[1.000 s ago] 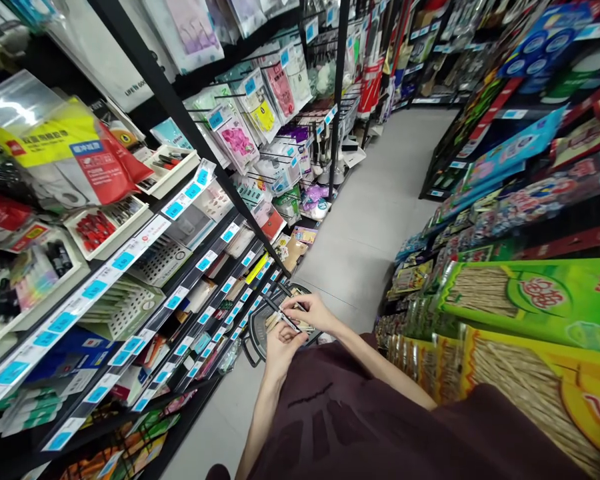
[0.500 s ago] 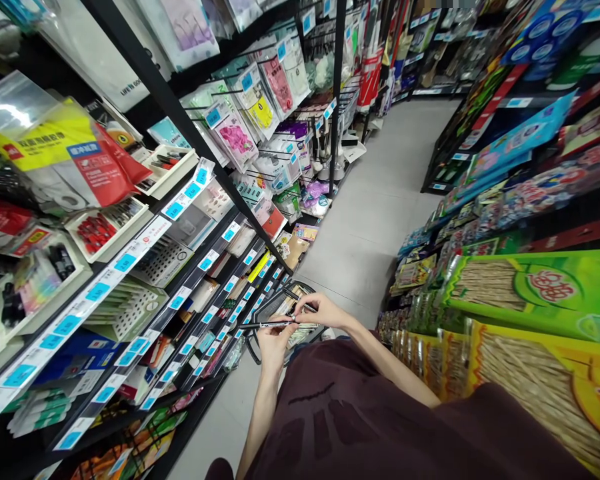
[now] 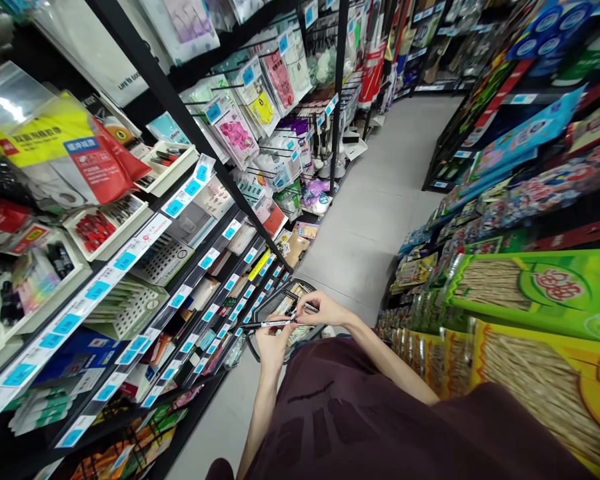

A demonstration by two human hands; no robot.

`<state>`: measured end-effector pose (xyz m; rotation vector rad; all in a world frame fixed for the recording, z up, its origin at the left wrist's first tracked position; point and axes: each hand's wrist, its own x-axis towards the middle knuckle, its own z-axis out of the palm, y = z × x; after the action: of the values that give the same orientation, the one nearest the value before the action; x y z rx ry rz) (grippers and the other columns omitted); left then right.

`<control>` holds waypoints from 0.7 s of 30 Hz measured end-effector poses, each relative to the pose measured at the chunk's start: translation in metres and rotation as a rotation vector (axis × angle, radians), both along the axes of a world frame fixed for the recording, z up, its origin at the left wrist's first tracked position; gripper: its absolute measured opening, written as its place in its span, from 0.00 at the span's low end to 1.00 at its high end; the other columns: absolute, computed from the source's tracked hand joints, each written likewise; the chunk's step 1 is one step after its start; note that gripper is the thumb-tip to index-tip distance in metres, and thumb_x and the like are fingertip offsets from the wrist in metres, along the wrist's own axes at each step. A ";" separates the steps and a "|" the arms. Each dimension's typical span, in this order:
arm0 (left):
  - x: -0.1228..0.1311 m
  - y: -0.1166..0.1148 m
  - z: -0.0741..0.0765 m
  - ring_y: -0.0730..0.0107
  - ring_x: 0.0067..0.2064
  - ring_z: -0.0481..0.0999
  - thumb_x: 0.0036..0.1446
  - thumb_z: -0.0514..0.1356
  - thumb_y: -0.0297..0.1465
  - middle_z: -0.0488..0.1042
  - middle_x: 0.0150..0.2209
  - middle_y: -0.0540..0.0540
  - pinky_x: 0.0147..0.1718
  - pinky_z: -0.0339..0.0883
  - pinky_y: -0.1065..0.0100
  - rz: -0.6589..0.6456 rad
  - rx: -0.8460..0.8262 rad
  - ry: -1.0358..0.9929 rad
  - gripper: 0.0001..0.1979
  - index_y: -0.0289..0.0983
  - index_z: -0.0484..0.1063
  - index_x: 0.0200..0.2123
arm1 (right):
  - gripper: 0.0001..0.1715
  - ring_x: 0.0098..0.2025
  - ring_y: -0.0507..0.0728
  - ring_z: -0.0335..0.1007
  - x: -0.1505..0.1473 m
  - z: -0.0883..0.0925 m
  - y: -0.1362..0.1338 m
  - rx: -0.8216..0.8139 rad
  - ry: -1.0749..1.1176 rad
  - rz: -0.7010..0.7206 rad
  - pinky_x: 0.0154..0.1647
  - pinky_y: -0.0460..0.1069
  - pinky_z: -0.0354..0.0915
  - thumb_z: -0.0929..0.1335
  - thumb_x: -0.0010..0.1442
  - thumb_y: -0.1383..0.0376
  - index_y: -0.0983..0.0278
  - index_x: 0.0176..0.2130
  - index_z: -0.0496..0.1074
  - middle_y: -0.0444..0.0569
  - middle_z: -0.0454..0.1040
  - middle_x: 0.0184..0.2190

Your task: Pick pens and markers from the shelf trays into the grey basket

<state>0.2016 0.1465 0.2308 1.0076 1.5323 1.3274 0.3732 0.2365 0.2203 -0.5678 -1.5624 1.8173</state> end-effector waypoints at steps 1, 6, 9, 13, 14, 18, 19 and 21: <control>-0.001 -0.001 0.000 0.68 0.34 0.74 0.44 0.72 0.32 0.76 0.32 0.47 0.35 0.68 0.68 0.007 0.001 0.000 0.10 0.35 0.79 0.30 | 0.15 0.32 0.54 0.71 0.000 -0.001 0.000 -0.005 0.002 -0.007 0.35 0.48 0.65 0.77 0.50 0.56 0.64 0.32 0.77 0.46 0.77 0.29; -0.008 -0.004 0.003 0.66 0.34 0.75 0.45 0.72 0.33 0.77 0.31 0.46 0.36 0.69 0.67 0.058 -0.018 0.002 0.11 0.35 0.79 0.31 | 0.16 0.26 0.50 0.65 0.003 -0.004 0.002 -0.032 0.016 -0.034 0.28 0.46 0.60 0.76 0.50 0.55 0.64 0.31 0.77 0.45 0.75 0.27; -0.013 -0.004 0.005 0.68 0.33 0.75 0.45 0.72 0.33 0.77 0.31 0.47 0.35 0.69 0.68 0.063 -0.001 0.017 0.10 0.35 0.78 0.31 | 0.16 0.24 0.49 0.61 0.004 -0.005 0.002 -0.044 0.014 -0.029 0.26 0.46 0.58 0.76 0.50 0.55 0.65 0.31 0.77 0.44 0.75 0.26; -0.017 -0.005 0.008 0.69 0.32 0.75 0.44 0.72 0.33 0.76 0.30 0.48 0.34 0.70 0.70 0.103 0.022 -0.027 0.12 0.35 0.78 0.31 | 0.16 0.26 0.50 0.62 0.005 -0.006 0.001 -0.082 0.002 -0.042 0.28 0.46 0.60 0.77 0.49 0.55 0.65 0.31 0.77 0.45 0.75 0.25; -0.018 -0.005 0.009 0.70 0.32 0.75 0.43 0.73 0.34 0.76 0.31 0.47 0.33 0.70 0.70 0.128 0.032 -0.042 0.13 0.35 0.78 0.32 | 0.16 0.27 0.51 0.63 0.005 -0.006 0.001 -0.094 0.003 -0.056 0.29 0.47 0.60 0.77 0.49 0.55 0.64 0.31 0.77 0.45 0.74 0.25; -0.023 -0.005 0.012 0.71 0.30 0.74 0.40 0.74 0.36 0.77 0.31 0.47 0.31 0.69 0.71 0.219 0.024 -0.053 0.17 0.35 0.78 0.33 | 0.16 0.29 0.53 0.66 0.005 -0.007 0.002 -0.136 0.003 -0.159 0.33 0.48 0.63 0.77 0.48 0.54 0.63 0.31 0.78 0.44 0.74 0.25; -0.024 -0.005 0.013 0.71 0.30 0.74 0.40 0.74 0.37 0.77 0.30 0.47 0.31 0.69 0.71 0.231 0.016 -0.056 0.18 0.34 0.78 0.33 | 0.16 0.29 0.53 0.67 0.005 -0.007 0.002 -0.145 0.000 -0.185 0.33 0.48 0.63 0.77 0.47 0.54 0.63 0.31 0.78 0.44 0.74 0.26; -0.026 -0.004 0.014 0.71 0.30 0.75 0.40 0.74 0.38 0.77 0.29 0.47 0.32 0.69 0.71 0.249 0.010 -0.068 0.19 0.35 0.78 0.34 | 0.17 0.29 0.53 0.66 0.005 -0.007 0.003 -0.163 -0.005 -0.221 0.31 0.48 0.63 0.78 0.46 0.54 0.63 0.31 0.77 0.44 0.73 0.25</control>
<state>0.1760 0.1423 0.2447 0.7882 1.6399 1.5254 0.3786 0.2393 0.2133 -0.7883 -1.3056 1.7830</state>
